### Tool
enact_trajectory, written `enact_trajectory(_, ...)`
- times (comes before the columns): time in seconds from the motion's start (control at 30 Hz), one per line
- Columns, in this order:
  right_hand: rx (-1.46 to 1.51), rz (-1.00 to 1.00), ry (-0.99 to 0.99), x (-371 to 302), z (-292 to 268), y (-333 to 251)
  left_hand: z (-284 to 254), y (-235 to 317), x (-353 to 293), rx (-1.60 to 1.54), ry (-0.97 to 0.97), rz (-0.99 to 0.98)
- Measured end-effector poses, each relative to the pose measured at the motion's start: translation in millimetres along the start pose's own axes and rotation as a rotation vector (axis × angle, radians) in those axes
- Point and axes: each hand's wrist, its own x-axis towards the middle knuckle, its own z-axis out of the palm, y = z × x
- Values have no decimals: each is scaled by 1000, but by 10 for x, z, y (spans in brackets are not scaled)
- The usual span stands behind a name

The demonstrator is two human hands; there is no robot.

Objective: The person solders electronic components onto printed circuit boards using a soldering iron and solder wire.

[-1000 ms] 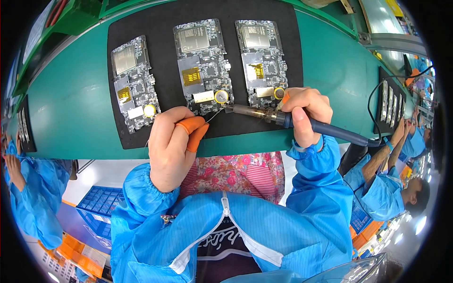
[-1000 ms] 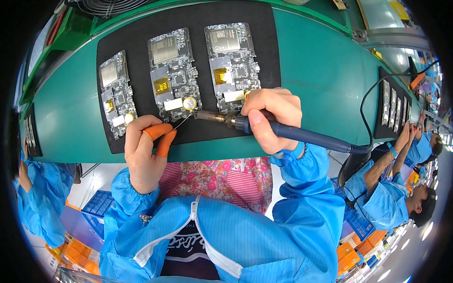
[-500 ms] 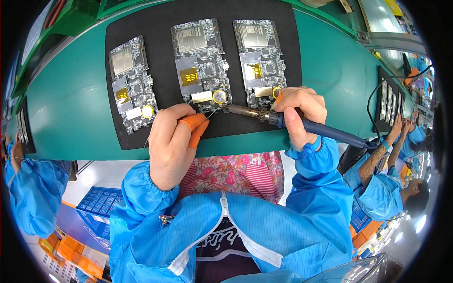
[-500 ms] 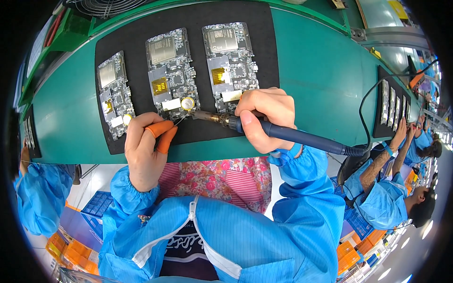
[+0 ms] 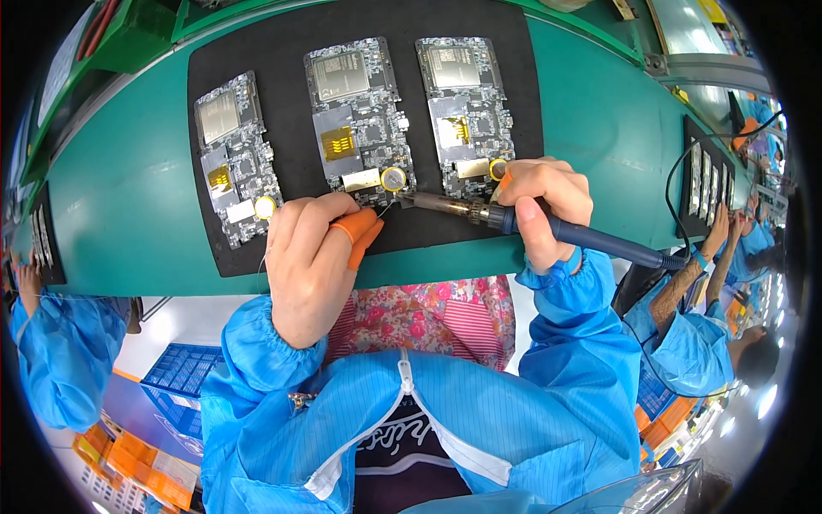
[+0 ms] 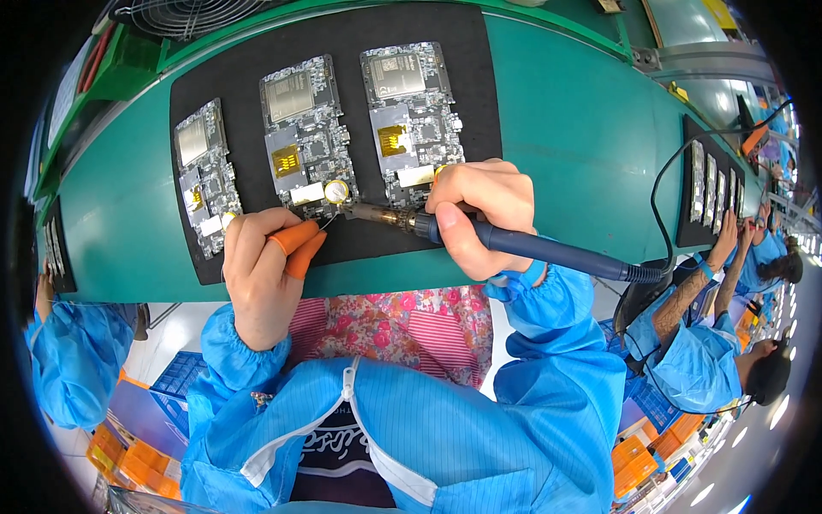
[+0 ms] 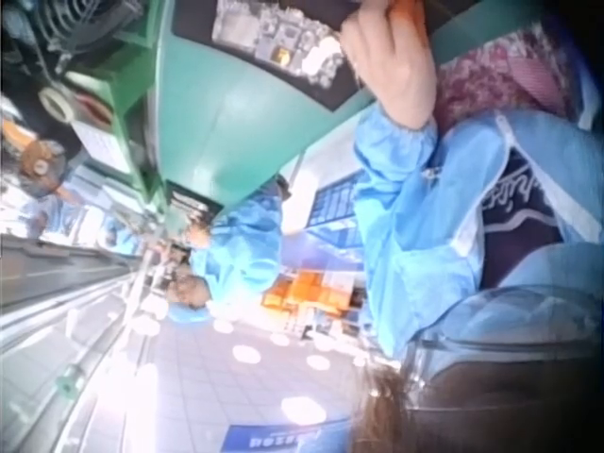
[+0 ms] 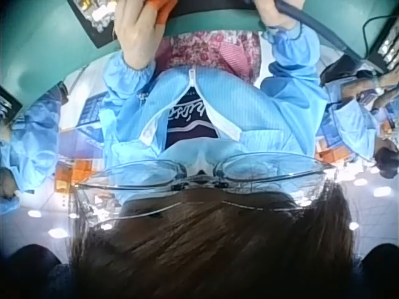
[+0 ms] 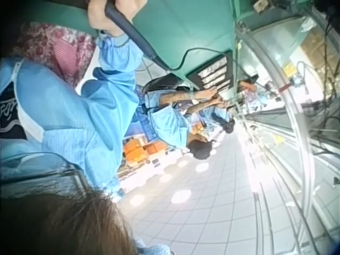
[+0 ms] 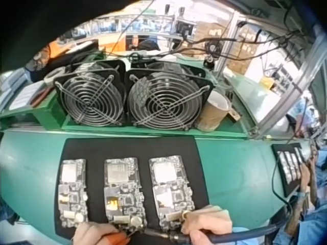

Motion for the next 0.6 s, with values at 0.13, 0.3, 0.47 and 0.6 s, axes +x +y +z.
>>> enact_trajectory(0.13, 65, 25, 108, -40, -43, -9, -50, 42, -16, -27, -26, -15)
enact_trajectory(0.3, 117, 116, 294, -154, -194, 13, -99, 98, -40, -153, 37, -205)
enact_trajectory(0.47, 131, 157, 328, -230, -313, -2, -97, 130, 62, -81, 30, -18)
enact_trajectory(0.6, 85, 116, 127, -161, -194, -45, -82, 147, 64, -114, 181, -168)
